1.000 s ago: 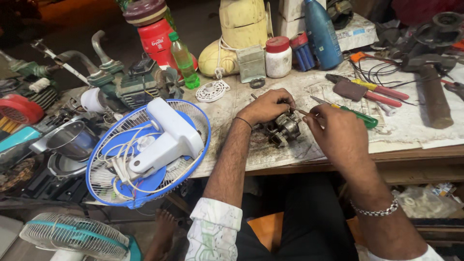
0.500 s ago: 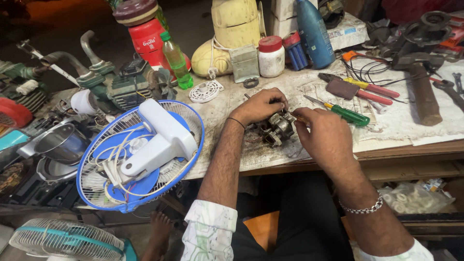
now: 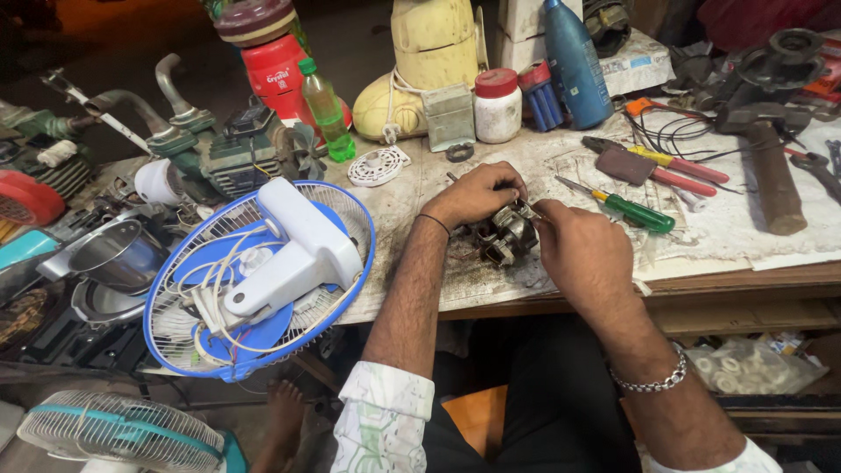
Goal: The person disassembles a small electrical motor on a cluttered workbench using a screwdriver and pliers. They remove screws, separate the motor housing, and manipulate internal components and wires.
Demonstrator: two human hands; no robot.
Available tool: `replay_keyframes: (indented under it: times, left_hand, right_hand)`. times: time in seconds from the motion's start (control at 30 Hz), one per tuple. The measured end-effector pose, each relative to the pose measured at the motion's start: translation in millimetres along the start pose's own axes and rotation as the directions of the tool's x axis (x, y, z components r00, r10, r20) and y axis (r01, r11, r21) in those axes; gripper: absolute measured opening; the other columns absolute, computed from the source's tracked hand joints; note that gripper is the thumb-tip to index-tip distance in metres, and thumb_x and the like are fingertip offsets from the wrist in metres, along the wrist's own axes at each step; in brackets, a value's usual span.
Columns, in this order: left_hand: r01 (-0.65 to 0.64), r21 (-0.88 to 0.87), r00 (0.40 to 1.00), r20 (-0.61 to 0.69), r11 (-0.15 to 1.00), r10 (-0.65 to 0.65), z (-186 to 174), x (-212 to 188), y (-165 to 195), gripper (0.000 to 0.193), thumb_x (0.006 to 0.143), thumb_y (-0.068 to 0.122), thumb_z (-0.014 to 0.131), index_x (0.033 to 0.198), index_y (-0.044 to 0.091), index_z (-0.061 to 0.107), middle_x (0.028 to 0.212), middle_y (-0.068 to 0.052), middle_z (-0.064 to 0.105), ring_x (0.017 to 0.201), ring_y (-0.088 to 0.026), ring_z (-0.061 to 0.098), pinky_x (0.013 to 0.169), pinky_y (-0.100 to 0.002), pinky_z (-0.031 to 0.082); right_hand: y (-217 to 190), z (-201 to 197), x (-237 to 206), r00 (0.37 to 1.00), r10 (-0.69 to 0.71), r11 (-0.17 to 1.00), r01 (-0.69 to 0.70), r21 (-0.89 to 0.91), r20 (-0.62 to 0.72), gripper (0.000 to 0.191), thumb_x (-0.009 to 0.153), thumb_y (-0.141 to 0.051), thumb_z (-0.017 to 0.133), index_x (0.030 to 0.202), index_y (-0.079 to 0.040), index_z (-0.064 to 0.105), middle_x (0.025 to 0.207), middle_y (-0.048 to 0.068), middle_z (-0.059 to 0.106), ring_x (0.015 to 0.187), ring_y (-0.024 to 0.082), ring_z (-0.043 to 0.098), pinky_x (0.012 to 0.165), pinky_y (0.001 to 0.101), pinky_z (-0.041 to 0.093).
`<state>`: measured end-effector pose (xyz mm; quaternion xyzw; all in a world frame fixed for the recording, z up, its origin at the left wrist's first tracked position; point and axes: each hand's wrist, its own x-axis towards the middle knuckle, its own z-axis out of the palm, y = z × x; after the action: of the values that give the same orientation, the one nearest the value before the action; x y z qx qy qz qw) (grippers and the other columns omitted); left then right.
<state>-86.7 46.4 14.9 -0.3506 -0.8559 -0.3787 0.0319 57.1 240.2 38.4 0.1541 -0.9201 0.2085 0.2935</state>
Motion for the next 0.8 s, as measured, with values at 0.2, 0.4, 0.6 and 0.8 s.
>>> replay_keyframes:
  times: [0.2, 0.4, 0.6, 0.8]
  left_hand:
    - [0.004, 0.004, 1.000, -0.005, 1.000, -0.004, 2, 1, -4, 0.017, 0.088, 0.012, 0.063, 0.097, 0.004, 0.076, 0.101, -0.010, 0.072, 0.099, -0.023, 0.070, 0.090, -0.034, 0.055]
    - [-0.029, 0.027, 0.999, -0.019, 0.999, 0.029, 3, 4, -6, 0.016, 0.089, 0.013, 0.065, 0.098, 0.004, 0.075, 0.100, -0.010, 0.073, 0.099, -0.023, 0.070, 0.090, -0.034, 0.055]
    - [-0.005, -0.014, 1.000, -0.011, 1.000, 0.005, 1, 0, -1, 0.014, 0.091, 0.012, 0.063, 0.098, 0.006, 0.073, 0.101, -0.009, 0.075, 0.098, -0.021, 0.072, 0.090, -0.034, 0.056]
    - [0.018, -0.002, 0.999, -0.030, 1.000, -0.018, 1, 0, 2, 0.014, 0.091, 0.012, 0.063, 0.098, 0.006, 0.073, 0.100, -0.009, 0.075, 0.098, -0.021, 0.071, 0.089, -0.034, 0.056]
  right_hand:
    - [7, 9, 6, 0.994, 0.081, 0.997, -0.081, -0.004, 0.076, 0.018, 0.100, -0.027, 0.068, 0.111, -0.016, 0.076, 0.071, 0.021, 0.071, 0.068, 0.041, 0.070, 0.066, 0.0511, 0.056]
    - [16, 13, 8, 0.997, -0.060, 0.976, 0.067, 0.205, -0.042, 0.024, 0.090, -0.024, 0.070, 0.104, -0.004, 0.069, 0.077, 0.017, 0.072, 0.071, 0.035, 0.072, 0.067, 0.0473, 0.057]
    - [10, 14, 3, 0.995, 0.080, 0.997, -0.081, 0.012, 0.068, 0.019, 0.101, -0.026, 0.067, 0.110, -0.011, 0.075, 0.079, 0.019, 0.073, 0.074, 0.038, 0.071, 0.069, 0.0492, 0.055]
    - [21, 15, 9, 1.000, -0.006, 0.965, 0.007, 0.261, -0.006, 0.028, 0.092, -0.025, 0.071, 0.107, -0.001, 0.070, 0.081, 0.020, 0.071, 0.076, 0.037, 0.070, 0.071, 0.0488, 0.055]
